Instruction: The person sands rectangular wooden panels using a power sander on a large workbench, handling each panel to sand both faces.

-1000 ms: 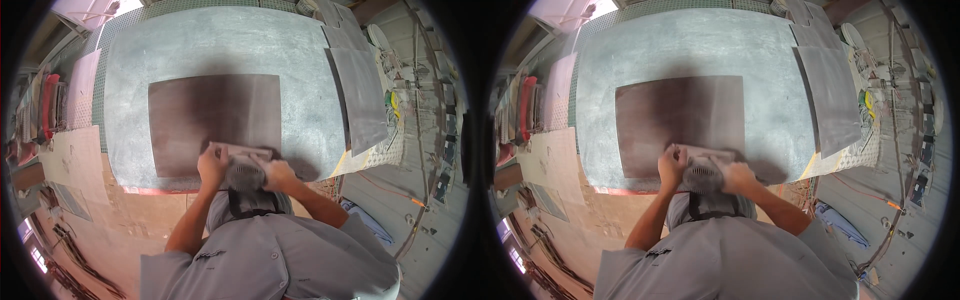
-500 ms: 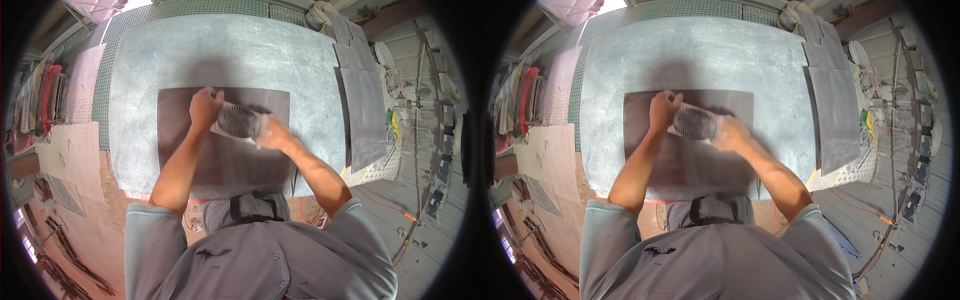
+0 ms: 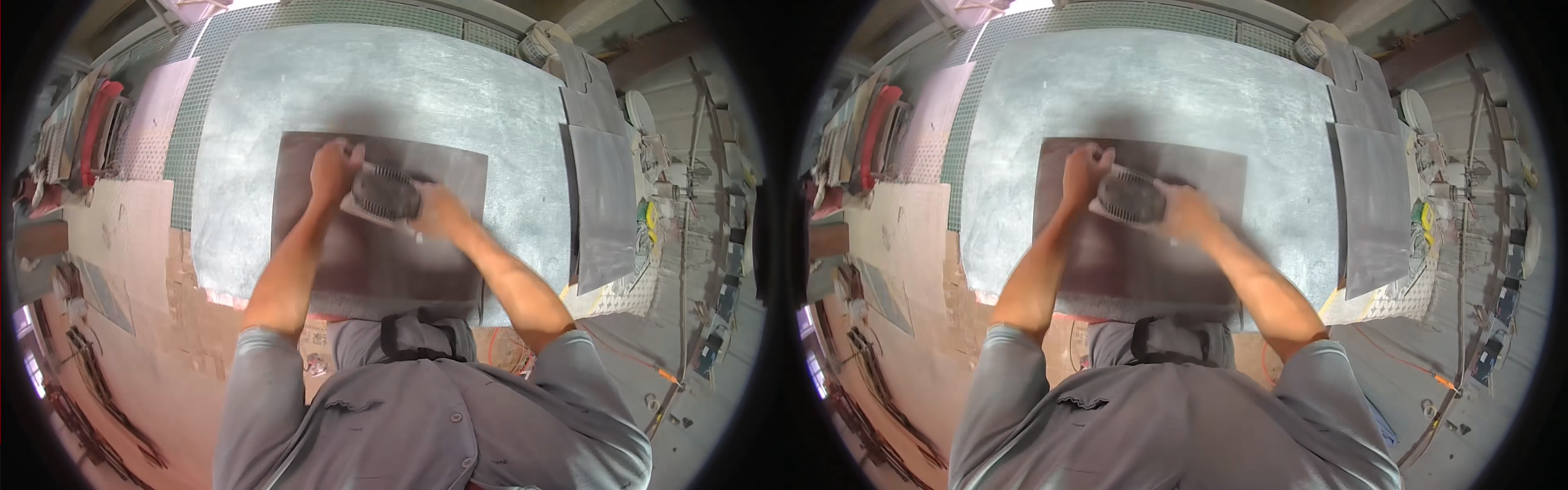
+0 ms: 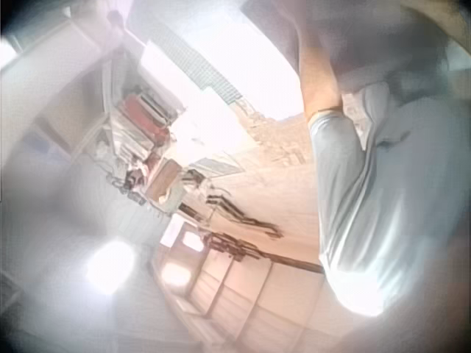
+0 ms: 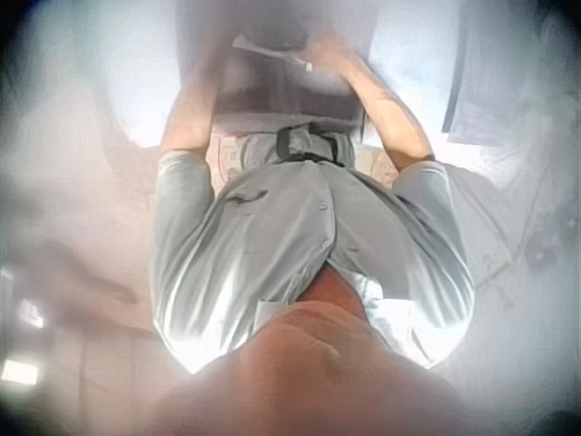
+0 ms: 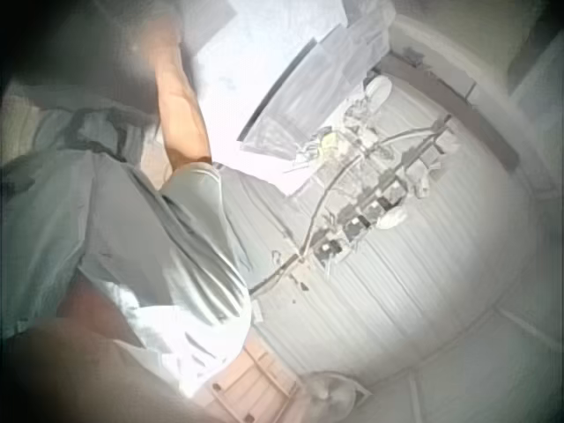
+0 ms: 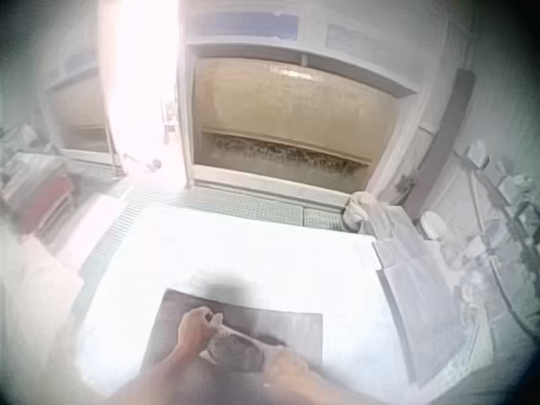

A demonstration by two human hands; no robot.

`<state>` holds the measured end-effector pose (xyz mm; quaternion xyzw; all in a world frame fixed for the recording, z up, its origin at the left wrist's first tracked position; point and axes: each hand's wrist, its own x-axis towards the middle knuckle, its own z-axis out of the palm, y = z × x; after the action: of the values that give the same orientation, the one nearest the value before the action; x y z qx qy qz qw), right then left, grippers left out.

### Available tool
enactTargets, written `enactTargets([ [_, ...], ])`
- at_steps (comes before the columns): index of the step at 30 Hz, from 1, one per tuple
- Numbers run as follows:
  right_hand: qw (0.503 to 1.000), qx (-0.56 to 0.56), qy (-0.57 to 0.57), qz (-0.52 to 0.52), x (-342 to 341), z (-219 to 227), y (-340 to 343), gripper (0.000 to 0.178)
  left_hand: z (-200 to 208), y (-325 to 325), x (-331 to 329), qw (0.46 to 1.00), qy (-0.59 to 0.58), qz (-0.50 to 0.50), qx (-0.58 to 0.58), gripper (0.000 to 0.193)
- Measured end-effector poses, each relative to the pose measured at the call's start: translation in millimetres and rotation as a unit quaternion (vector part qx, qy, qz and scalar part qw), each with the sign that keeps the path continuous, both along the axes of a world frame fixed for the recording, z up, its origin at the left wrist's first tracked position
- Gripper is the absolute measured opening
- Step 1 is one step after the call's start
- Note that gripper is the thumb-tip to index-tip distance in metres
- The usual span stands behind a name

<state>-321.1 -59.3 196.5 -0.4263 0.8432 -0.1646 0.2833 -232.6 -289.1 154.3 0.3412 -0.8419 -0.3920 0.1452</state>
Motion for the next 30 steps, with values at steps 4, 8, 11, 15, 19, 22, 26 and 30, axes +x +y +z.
enactTargets([
  [4, 0.997, 0.040, -0.028, 0.054, 86, 35, 34, 0.082, 11, 59, 112, 0.997, -0.036, 0.067, 0.016, 0.035],
  [8, 0.979, 0.129, -0.077, 0.136, 139, 42, 60, 0.093, 7, 111, 204, 0.987, -0.023, 0.128, 0.098, 0.030],
  [11, 0.978, 0.128, -0.064, 0.151, 146, 39, 61, 0.092, 14, 122, 215, 0.980, -0.009, 0.161, 0.117, 0.030],
  [15, 0.990, 0.063, -0.033, 0.120, 113, 34, 31, 0.091, 15, 71, 169, 0.993, 0.000, 0.092, 0.070, 0.026],
  [19, 0.998, -0.004, -0.025, 0.061, 58, 26, -27, 0.085, 8, -3, 90, 0.996, -0.030, 0.077, 0.025, 0.032],
  [22, 0.997, -0.040, -0.067, -0.003, 20, 38, -70, 0.066, 10, -56, 33, 0.999, -0.033, 0.029, -0.017, 0.032],
  [26, 0.996, -0.057, -0.070, -0.018, -23, 22, -119, 0.051, -1, -121, -34, 0.999, -0.048, -0.002, -0.009, 0.036],
  [30, 0.995, -0.037, -0.066, -0.059, -36, 19, -150, 0.036, -8, -158, -56, 0.998, -0.017, -0.044, -0.032, 0.035],
])
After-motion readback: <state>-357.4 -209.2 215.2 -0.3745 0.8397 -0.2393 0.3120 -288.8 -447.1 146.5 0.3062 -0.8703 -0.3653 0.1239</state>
